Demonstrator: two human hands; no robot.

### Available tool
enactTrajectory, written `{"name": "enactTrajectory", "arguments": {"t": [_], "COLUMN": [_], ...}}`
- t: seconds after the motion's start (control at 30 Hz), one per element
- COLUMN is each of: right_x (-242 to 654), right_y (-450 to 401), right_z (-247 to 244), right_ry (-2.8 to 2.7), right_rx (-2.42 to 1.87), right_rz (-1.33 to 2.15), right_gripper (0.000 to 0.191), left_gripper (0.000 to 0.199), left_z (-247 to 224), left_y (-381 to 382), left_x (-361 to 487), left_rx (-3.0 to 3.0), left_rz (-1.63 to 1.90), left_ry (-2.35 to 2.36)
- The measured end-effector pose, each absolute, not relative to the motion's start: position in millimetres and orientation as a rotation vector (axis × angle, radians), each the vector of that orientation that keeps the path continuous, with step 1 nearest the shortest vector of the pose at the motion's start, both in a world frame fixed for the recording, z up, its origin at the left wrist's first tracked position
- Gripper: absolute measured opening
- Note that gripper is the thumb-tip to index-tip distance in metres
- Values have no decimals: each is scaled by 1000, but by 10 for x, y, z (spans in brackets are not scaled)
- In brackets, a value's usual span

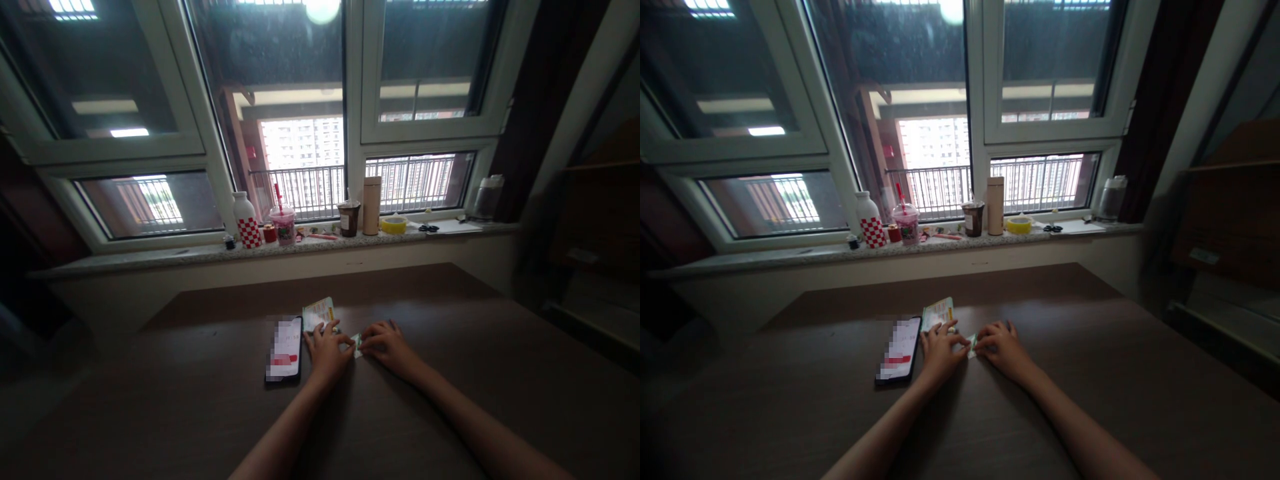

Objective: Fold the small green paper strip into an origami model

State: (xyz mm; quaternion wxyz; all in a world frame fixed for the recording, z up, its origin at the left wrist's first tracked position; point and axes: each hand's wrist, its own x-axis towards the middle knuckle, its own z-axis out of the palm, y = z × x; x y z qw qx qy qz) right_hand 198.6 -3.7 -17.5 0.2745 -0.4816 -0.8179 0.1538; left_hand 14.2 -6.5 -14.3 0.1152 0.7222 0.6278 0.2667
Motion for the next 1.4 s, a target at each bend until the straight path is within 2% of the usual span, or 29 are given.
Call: {"name": "enactTrajectory", "arguments": {"t": [0.43, 0.83, 1.23, 1.4], "right_x": [2001, 1925, 2003, 2031], "right_y": [33, 53, 63, 125], "right_z": [-224, -227, -266, -340], "right_ry": [-2148, -2056, -2060, -1995], "right_rx": [-1321, -1387, -1299, -1287], "right_rz": [568, 496, 514, 538], "right_gripper": [17, 11, 12, 19], "left_gripper": [19, 17, 17, 17], "left_z": [-105, -103, -90, -120], "left_y": [-66, -25, -71, -59], "left_x": [157, 152, 161, 149], "left_rx": [2083, 2078, 2112, 2105], "left_rz": [709, 654, 656, 676], "left_ry": [1878, 1874, 1882, 1843]}}
